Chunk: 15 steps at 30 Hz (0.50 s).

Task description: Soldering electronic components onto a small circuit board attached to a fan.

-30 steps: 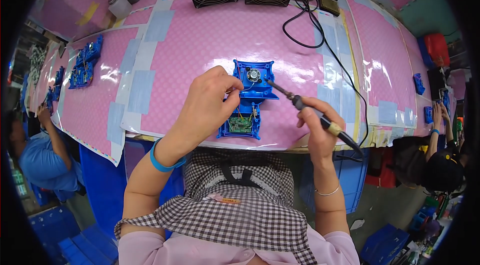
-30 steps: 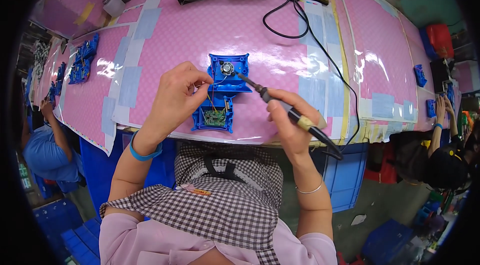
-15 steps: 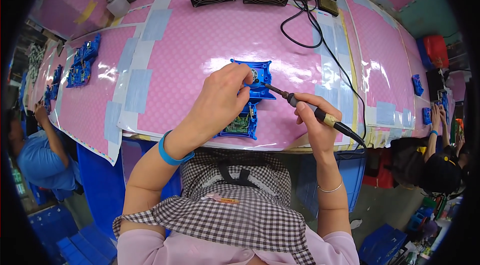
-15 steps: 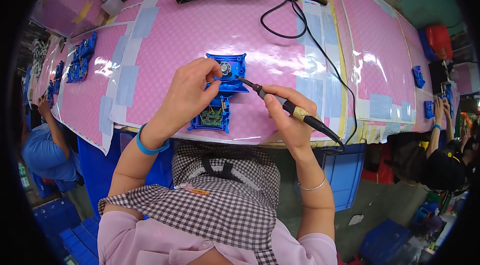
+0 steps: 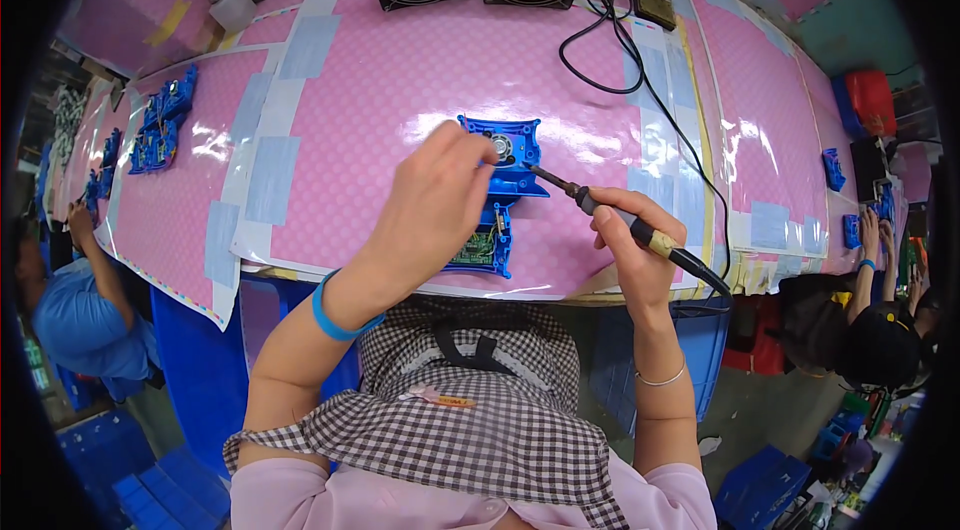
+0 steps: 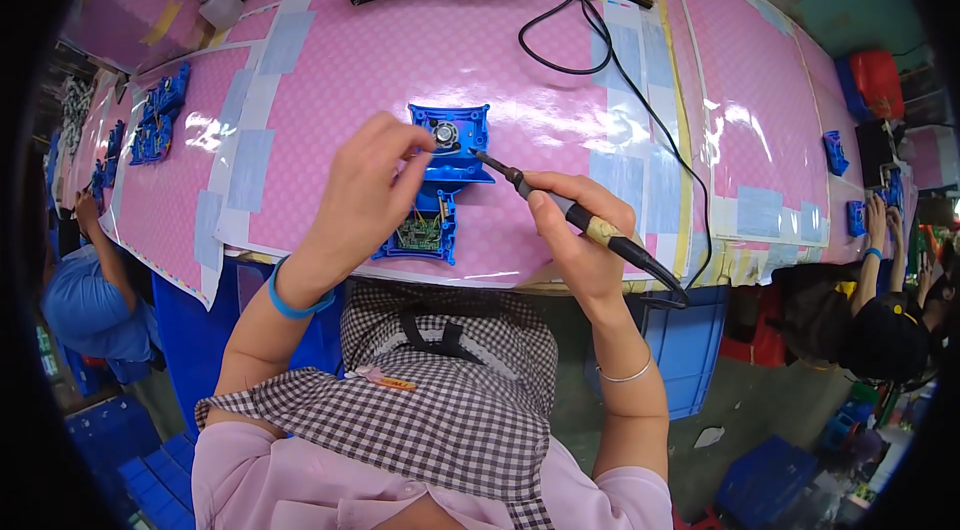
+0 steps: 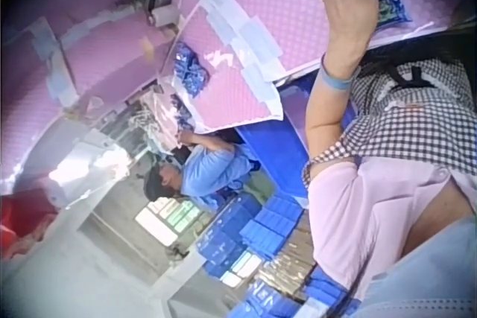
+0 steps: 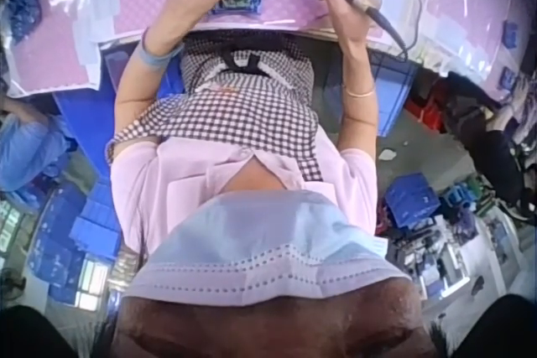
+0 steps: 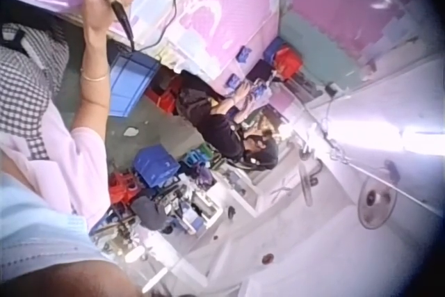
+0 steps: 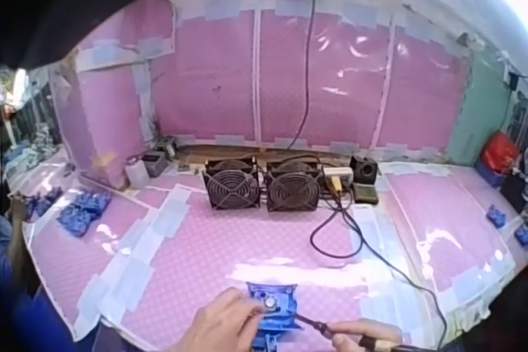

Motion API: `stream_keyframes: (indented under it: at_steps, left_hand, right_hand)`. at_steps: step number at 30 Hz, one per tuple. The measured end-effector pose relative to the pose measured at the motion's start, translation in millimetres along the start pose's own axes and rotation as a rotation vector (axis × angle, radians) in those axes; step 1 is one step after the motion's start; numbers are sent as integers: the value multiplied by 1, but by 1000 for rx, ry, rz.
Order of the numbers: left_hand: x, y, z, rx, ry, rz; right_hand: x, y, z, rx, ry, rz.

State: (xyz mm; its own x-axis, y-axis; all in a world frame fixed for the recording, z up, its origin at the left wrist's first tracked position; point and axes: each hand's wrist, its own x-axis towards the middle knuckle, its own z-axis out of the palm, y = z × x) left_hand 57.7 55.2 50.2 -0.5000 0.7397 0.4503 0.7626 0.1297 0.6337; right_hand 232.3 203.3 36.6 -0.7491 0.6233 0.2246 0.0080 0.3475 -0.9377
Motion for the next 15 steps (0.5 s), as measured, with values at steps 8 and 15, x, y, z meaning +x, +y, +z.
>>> stream_keyframes:
  at_steps: [8, 15]
  left_hand:
    - [0, 0, -7, 92, 75, -177]
    - [-5, -8, 0, 174, 71, -208]
  right_hand:
    - [9, -2, -2, 17, 49, -8]
    - [11, 15, 16, 197, 31, -83]
